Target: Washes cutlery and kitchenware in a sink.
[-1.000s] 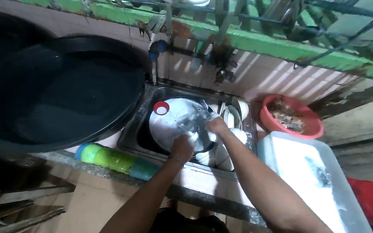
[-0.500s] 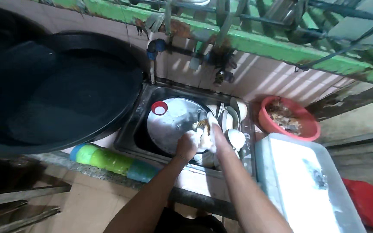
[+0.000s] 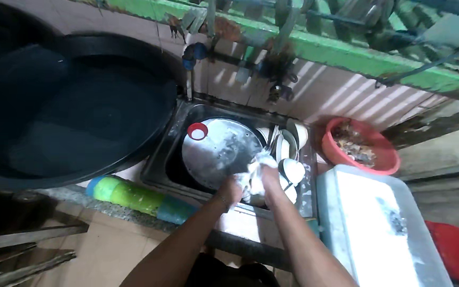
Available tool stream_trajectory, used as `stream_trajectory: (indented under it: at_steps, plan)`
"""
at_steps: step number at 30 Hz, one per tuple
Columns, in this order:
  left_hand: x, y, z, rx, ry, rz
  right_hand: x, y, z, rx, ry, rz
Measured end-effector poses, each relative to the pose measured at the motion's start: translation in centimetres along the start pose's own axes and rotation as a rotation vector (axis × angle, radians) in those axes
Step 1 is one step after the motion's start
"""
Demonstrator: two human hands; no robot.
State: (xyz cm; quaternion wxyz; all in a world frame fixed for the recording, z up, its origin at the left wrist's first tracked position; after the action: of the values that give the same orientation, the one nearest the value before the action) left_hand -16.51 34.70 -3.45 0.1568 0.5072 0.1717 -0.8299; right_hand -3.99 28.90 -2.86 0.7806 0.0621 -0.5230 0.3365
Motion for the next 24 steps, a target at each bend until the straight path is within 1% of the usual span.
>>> stream_trajectory:
  at_steps: [2,4,6,7,9,10,11,12,14,15,16,17,18,19,20,22,24]
  plan:
    - [0.7,0.4,0.4,0.033,-0.060,-0.029,-0.3,-0.1,-0.8,-0.019,-0.009,-0.032]
    - [1.3,0.3,-0.5,-0.020,-0.052,-0.046,-1.6,1.1,-0.9,0.028,0.012,0.128]
    - [3.0,0.0,-2.5,-0.051,-0.061,-0.066,-2.3,2.3,-0.1,0.081,0.026,0.290]
    - [3.8,-0.3,-3.4,-0.056,-0.086,-0.033,-2.4,2.4,0.1,0.104,0.028,0.351]
    - [4.8,-1.1,-5.0,-0.119,-0.107,0.137,-2.6,2.6,0.1,0.165,-0.022,0.499]
    - [4.9,-1.3,-5.7,-0.132,-0.111,0.182,-2.8,2.8,0.1,0.193,-0.042,0.593]
    - [4.4,-1.4,-6.3,-0.114,-0.098,0.131,-3.1,3.0,0.3,0.216,-0.042,0.687]
    - [3.5,-1.3,-6.6,-0.060,-0.084,0.013,-3.4,3.3,0.5,0.236,-0.018,0.753]
    - [0.8,-0.6,-7.3,0.067,0.013,-0.408,-3.5,4.0,1.0,0.268,0.043,0.852]
    - [0.0,-0.3,-8.0,0.099,0.079,-0.597,-3.3,4.2,1.5,0.282,0.051,0.885]
    - [-0.8,-0.1,-8.6,0.104,0.116,-0.697,-2.9,4.1,2.0,0.295,0.053,0.911]
    - [-0.9,-0.3,-9.6,0.082,0.067,-0.679,-2.5,3.4,2.5,0.306,0.064,0.917]
    - [-0.4,-0.9,-11.0,0.027,0.023,-0.623,-2.2,2.4,3.0,0.308,0.074,0.869]
    - [0.3,-1.8,-12.4,-0.059,-0.003,-0.570,-2.0,1.0,3.6,0.306,0.058,0.791]
    - [0.8,-2.8,-13.7,-0.102,-0.016,-0.599,-1.6,-0.8,4.3,0.287,0.028,0.713]
    - [2.0,-4.1,-15.5,-0.083,-0.022,-0.802,-0.2,-5.8,6.5,0.176,-0.031,0.547]
    - [4.3,-4.3,-16.5,-0.033,-0.069,-0.969,0.4,-12.4,8.6,-0.022,-0.067,0.400]
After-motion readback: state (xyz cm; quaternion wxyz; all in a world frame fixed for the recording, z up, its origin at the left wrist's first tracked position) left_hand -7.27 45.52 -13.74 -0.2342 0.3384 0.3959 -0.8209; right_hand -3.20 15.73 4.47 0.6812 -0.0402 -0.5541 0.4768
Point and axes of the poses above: each hand's wrist, its own z-axis away from the middle knuckle, its own y-axis out of the palm, x = y × z, the point moved 7 cm from there along -z, towards the middle knuckle, and after that the axes turned 8 degrees about y, right-handed, at the moved point
